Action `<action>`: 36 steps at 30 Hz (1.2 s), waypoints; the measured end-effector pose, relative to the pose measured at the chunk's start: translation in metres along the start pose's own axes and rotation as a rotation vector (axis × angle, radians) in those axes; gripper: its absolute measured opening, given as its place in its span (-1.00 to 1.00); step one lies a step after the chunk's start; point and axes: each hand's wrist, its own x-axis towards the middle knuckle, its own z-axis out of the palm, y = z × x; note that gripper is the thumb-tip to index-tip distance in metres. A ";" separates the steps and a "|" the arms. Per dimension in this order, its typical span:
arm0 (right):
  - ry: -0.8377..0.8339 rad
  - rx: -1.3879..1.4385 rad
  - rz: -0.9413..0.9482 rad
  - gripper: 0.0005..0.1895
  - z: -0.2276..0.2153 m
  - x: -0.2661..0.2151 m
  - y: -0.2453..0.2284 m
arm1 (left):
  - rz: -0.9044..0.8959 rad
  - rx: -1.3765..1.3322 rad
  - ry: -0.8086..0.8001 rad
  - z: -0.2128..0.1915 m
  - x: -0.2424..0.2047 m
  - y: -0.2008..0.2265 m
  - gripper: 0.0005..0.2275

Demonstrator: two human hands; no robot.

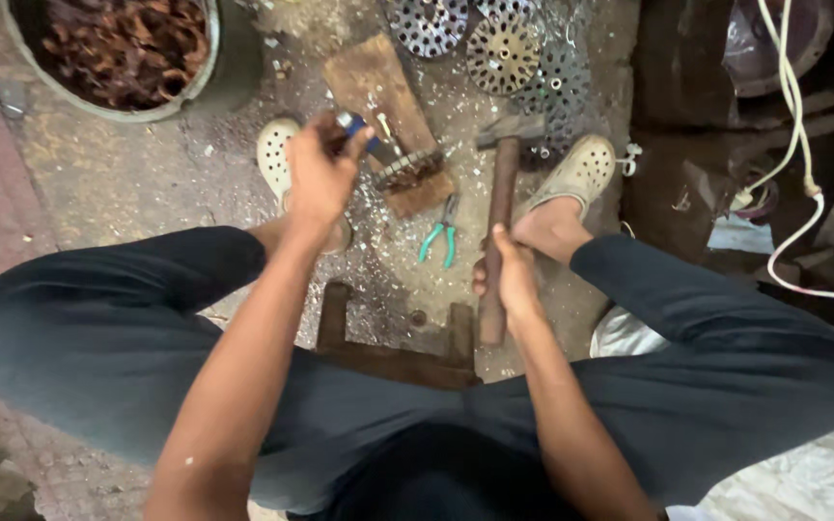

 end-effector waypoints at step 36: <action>-0.067 -0.919 -0.300 -0.56 -0.028 -0.095 -0.073 | -0.130 0.470 -0.428 0.090 -0.023 -0.092 -0.73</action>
